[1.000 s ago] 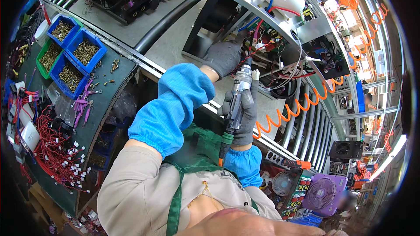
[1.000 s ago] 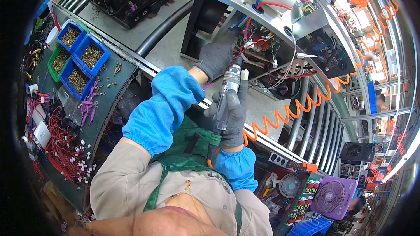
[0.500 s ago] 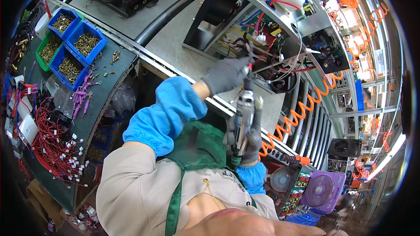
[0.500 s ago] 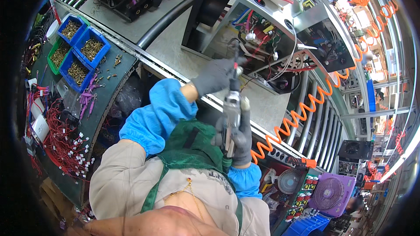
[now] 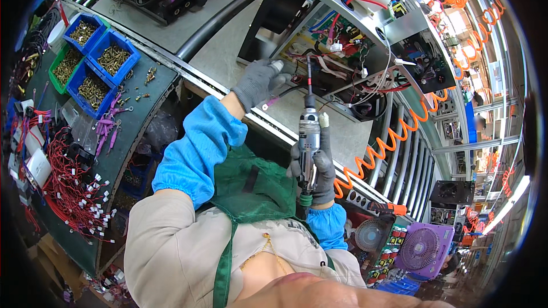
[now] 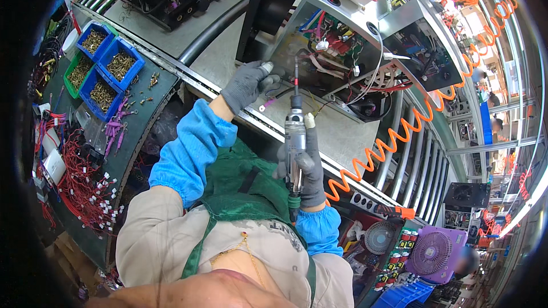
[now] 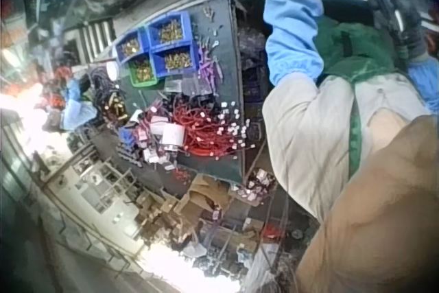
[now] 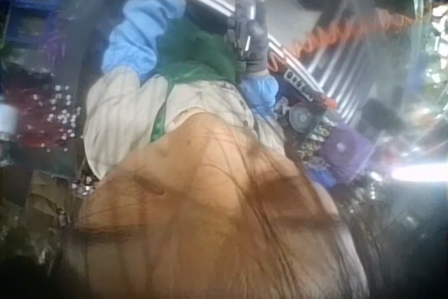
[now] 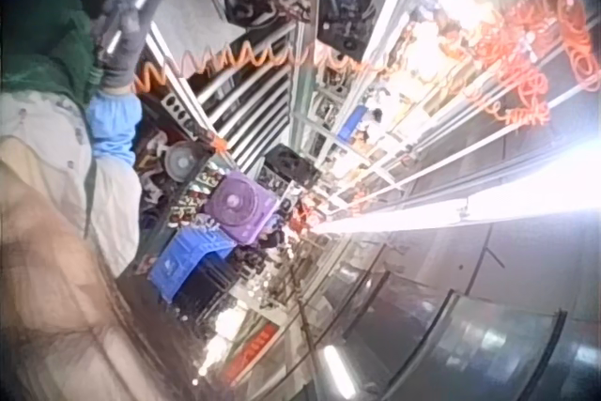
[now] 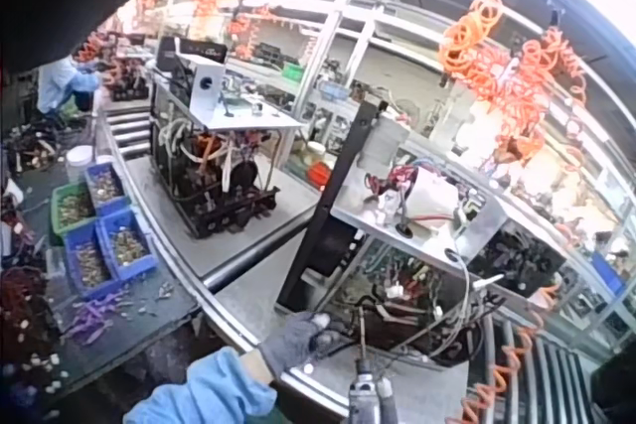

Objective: Assemble internal components of an electronic device on a factory production line.

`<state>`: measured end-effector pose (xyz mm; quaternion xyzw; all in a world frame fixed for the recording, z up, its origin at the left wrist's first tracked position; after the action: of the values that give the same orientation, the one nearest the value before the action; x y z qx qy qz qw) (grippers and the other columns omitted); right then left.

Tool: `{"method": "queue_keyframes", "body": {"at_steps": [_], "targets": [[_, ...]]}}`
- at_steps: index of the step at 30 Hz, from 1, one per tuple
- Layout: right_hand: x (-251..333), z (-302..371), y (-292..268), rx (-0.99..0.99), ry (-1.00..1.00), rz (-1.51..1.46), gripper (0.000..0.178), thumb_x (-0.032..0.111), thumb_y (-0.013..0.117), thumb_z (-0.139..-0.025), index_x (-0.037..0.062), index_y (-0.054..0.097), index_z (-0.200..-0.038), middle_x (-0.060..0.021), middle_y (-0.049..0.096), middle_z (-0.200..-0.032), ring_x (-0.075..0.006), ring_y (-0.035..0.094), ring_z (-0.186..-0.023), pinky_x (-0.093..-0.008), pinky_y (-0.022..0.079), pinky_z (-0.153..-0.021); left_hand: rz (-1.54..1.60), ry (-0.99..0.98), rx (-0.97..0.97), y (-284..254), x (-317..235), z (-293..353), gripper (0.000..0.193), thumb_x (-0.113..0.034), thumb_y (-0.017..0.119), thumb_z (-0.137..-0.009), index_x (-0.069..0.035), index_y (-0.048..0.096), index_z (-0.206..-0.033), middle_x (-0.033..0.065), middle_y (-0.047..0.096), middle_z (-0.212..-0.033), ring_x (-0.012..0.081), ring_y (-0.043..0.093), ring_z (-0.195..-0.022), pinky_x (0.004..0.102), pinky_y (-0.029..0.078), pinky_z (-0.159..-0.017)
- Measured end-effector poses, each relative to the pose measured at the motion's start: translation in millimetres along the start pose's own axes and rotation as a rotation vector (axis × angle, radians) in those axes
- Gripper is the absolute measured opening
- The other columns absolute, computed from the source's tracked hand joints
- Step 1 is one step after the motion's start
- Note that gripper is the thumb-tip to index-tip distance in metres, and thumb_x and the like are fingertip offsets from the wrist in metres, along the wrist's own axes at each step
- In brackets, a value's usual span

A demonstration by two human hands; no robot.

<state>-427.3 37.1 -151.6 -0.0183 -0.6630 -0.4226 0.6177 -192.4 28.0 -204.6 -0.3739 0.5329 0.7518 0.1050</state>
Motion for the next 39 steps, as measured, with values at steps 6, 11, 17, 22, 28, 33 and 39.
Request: {"method": "queue_keyframes", "body": {"at_steps": [6,11,17,22,28,33,39], "targets": [[-3.1,2.9,0.1,0.008,0.126,0.079,0.103,0.036,0.075,-0.064,0.0264,0.015,-0.148,-0.0144,0.055,-0.082,-0.0203,0.057,-0.050,-0.0353,0.055,-0.047,0.013,0.113,0.114,-21.4,7.0,-8.3,0.021,-0.013,0.052,-0.093,0.002,0.053,-0.107,0.0147,0.060,-0.107,0.0231,0.065,-0.090,0.0260,0.056,-0.072],[-10.5,3.5,-14.0,0.098,0.198,0.006,0.101,0.025,0.075,-0.068,0.0302,0.013,-0.147,-0.0203,0.057,-0.088,-0.0242,0.061,-0.052,-0.0406,0.059,-0.053,0.013,-0.076,0.059,-21.1,-6.3,-2.0,0.024,-0.020,0.055,-0.094,-0.001,0.059,-0.108,0.0071,0.065,-0.094,0.0036,0.057,-0.066,0.0125,0.047,-0.052],[-12.2,1.7,-12.6,0.079,0.223,0.036,0.103,0.026,0.076,-0.065,0.0292,0.015,-0.147,-0.0195,0.057,-0.087,-0.0239,0.061,-0.053,-0.0402,0.059,-0.054,0.038,0.031,-0.047,-13.4,-5.9,-1.0,0.020,-0.025,0.058,-0.092,-0.006,0.061,-0.095,0.0022,0.062,-0.083,0.0001,0.049,-0.056,0.0105,0.040,-0.040],[-10.3,0.1,-9.4,0.073,0.210,0.108,0.101,0.028,0.076,-0.064,0.0284,0.017,-0.147,-0.0187,0.056,-0.087,-0.0236,0.061,-0.053,-0.0395,0.059,-0.054,0.164,-0.025,-0.035,-16.5,-6.0,-3.2,0.015,-0.022,0.060,-0.091,-0.007,0.057,-0.092,0.0001,0.056,-0.076,0.0007,0.048,-0.055,0.0115,0.039,-0.042],[-11.3,-2.5,-6.5,0.109,0.229,0.107,0.102,0.045,0.074,-0.065,0.0273,0.017,-0.147,-0.0175,0.055,-0.088,-0.0240,0.060,-0.052,-0.0374,0.058,-0.052,0.237,-0.049,0.039,-13.0,-7.6,-1.1,0.018,-0.022,0.060,-0.091,-0.005,0.056,-0.090,-0.0002,0.053,-0.074,0.0015,0.042,-0.052,0.0129,0.032,-0.040],[-9.5,-4.7,-1.0,0.105,0.147,0.167,0.104,0.058,0.070,-0.065,0.0259,0.017,-0.148,-0.0176,0.054,-0.090,-0.0231,0.060,-0.059,-0.0349,0.057,-0.050,0.261,-0.035,0.010,-13.9,-6.5,-3.9,0.024,-0.026,0.059,-0.092,-0.002,0.058,-0.096,-0.0014,0.050,-0.072,0.0009,0.041,-0.052,0.0126,0.032,-0.040],[-17.4,-9.9,-9.2,0.124,0.164,0.111,0.108,0.047,0.077,-0.061,0.0246,0.016,-0.148,-0.0190,0.053,-0.095,-0.0246,0.061,-0.066,-0.0376,0.058,-0.049,0.172,-0.037,0.024,-10.6,-8.6,-3.8,0.032,-0.033,0.059,-0.091,-0.001,0.061,-0.095,-0.0027,0.047,-0.065,0.0012,0.039,-0.048,0.0129,0.031,-0.040]]}}
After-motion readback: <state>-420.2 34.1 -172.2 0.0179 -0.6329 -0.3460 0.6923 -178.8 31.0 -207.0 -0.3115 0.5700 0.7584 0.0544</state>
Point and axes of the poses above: each hand's wrist, its own z-axis away from the middle knuckle, its own y-axis out of the palm, x = y × z, the point moved 1 cm from there along -z, towards the middle knuckle
